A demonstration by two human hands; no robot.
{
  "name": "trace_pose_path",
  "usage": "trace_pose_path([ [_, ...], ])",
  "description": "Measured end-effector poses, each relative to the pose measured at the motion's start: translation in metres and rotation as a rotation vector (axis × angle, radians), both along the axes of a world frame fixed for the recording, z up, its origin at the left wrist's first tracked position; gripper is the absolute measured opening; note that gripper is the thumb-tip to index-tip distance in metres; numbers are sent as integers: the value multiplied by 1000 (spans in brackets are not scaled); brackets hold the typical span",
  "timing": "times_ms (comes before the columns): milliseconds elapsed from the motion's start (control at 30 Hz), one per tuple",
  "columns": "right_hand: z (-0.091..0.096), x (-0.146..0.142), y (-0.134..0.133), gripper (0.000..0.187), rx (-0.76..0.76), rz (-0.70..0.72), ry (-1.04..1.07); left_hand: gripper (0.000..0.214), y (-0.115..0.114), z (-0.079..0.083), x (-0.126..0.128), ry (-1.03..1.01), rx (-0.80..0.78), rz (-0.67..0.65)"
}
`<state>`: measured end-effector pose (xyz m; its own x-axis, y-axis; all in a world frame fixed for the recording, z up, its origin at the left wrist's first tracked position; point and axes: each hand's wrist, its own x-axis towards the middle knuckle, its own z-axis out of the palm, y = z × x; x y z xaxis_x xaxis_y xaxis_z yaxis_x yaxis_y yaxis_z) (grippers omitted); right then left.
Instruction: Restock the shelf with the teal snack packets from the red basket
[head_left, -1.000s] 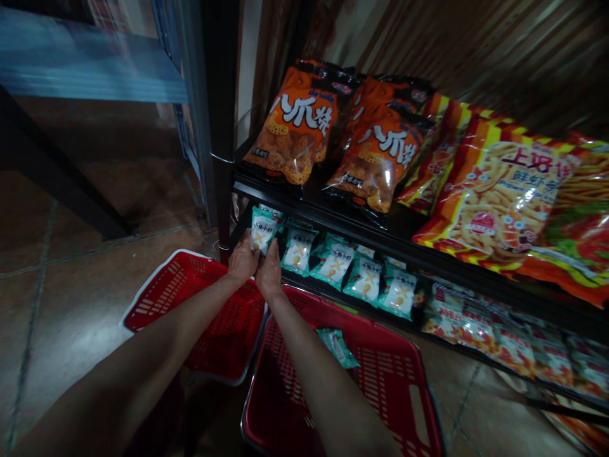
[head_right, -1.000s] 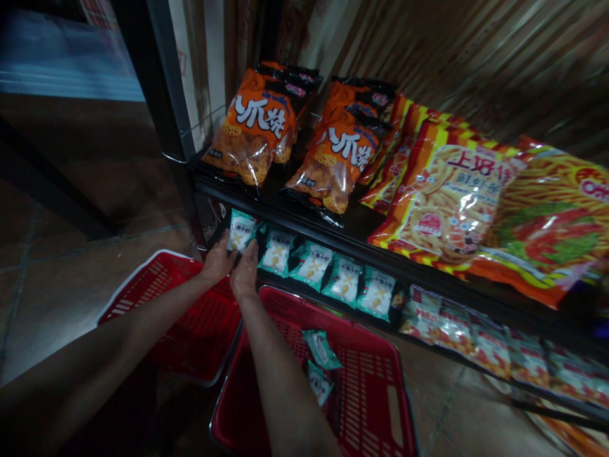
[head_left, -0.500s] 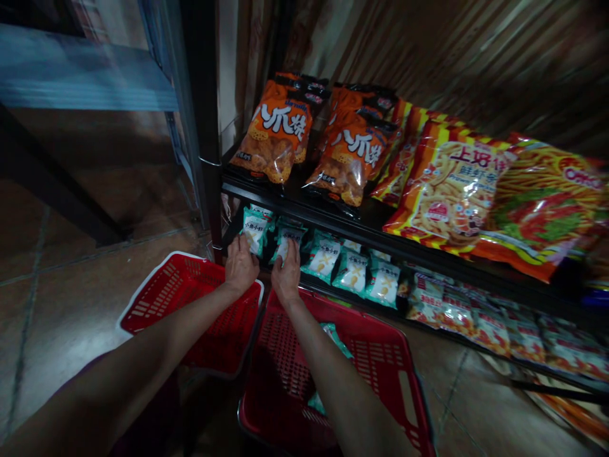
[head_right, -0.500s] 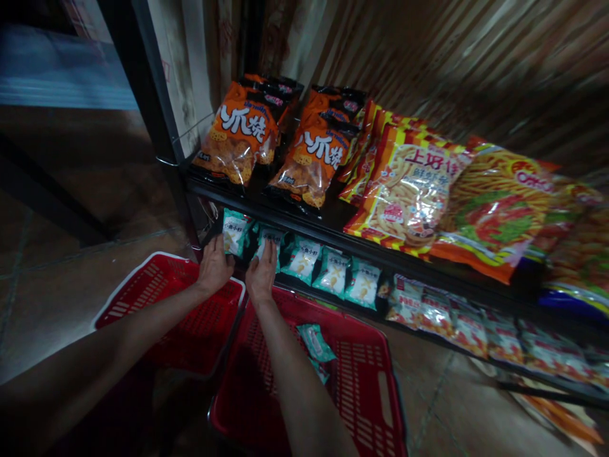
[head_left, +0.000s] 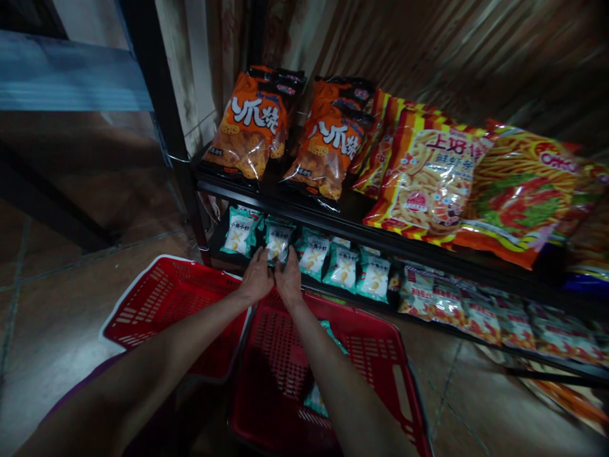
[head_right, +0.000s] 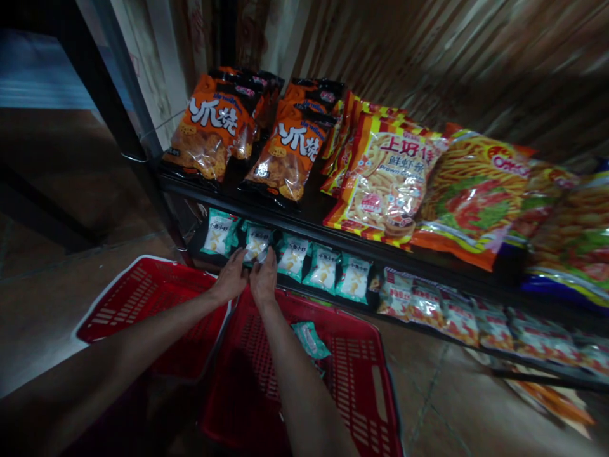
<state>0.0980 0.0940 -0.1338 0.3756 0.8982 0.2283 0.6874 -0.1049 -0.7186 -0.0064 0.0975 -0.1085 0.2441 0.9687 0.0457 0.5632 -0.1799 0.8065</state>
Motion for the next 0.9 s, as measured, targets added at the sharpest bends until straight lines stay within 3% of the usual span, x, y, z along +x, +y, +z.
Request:
trace_pose_path([
  [167,-7,1,6,56,14,6,36,61,13,-26,0,-173,30,-10],
  [267,-5,1,9,57,-1,21,64,63,20,-34,-2,-256,21,-43],
  [467,-1,-2,16,57,-11,-5,105,63,30,-32,-6,-357,53,-86],
  [900,-13,-6,22,59,40,-33,67,64,36,-27,-6,-236,7,-120],
])
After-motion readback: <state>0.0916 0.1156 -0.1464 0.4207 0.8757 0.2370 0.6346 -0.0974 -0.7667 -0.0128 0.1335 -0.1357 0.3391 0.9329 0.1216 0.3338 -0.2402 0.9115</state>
